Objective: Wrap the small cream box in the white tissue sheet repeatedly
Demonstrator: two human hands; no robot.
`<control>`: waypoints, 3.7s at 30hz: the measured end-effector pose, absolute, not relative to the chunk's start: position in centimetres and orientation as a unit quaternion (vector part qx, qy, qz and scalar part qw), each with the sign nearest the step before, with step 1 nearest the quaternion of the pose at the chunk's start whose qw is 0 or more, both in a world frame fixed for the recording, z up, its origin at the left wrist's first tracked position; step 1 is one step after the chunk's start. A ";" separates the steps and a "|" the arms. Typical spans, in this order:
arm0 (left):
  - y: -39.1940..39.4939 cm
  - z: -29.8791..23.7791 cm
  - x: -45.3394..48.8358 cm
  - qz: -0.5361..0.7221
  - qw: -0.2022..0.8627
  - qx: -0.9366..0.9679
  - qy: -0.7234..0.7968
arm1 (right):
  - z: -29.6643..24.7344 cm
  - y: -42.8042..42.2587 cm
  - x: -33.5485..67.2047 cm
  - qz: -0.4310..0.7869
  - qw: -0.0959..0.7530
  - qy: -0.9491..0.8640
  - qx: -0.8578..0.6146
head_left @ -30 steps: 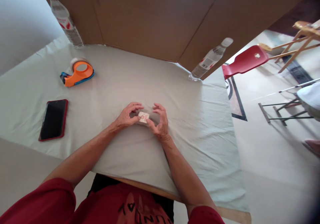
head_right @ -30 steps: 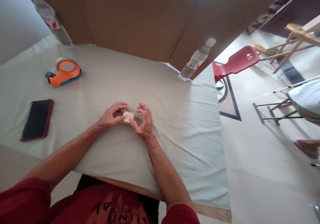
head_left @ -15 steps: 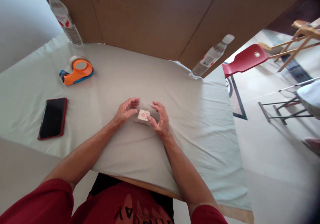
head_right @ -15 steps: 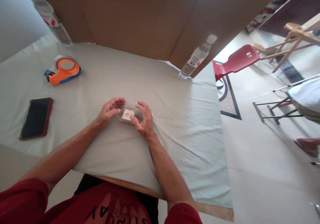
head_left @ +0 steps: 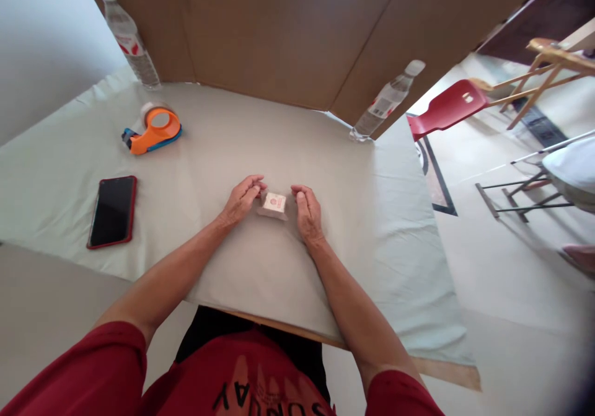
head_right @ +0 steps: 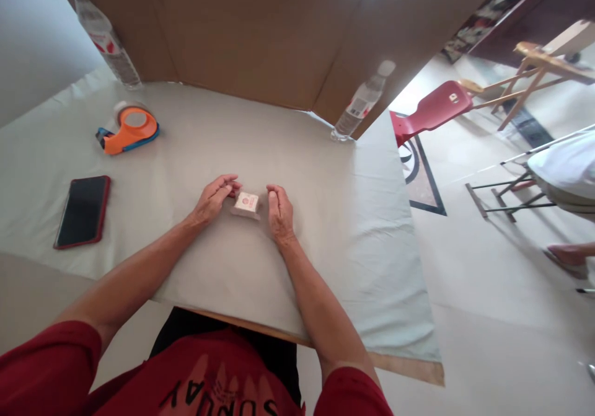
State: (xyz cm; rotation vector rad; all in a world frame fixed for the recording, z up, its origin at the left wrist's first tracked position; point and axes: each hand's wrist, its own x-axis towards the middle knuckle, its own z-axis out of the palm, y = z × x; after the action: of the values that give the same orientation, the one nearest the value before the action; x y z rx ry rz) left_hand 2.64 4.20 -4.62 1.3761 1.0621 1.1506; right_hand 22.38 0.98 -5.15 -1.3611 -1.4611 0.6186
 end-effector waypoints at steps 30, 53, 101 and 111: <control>3.1 -4.0 2.5 0.435 0.482 0.625 0.434 | 0.1 -6.8 26.0 0.179 0.429 -0.678 -0.569; 1.5 -2.0 3.0 0.435 0.436 0.669 0.416 | -0.3 5.0 22.9 0.397 0.377 -0.658 -0.516; 1.9 -1.6 3.3 0.398 0.404 0.618 0.545 | -1.2 2.7 23.4 0.460 0.521 -0.451 -0.560; 4.0 -1.0 0.6 0.488 0.351 0.522 0.606 | -0.9 3.1 26.3 0.206 0.532 -0.487 -0.661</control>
State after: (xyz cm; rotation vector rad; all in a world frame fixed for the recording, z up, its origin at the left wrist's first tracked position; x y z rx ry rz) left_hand 0.61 4.01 -1.03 1.3505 1.5699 1.2625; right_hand 26.26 3.14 -0.86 -1.5768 -1.1626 0.4917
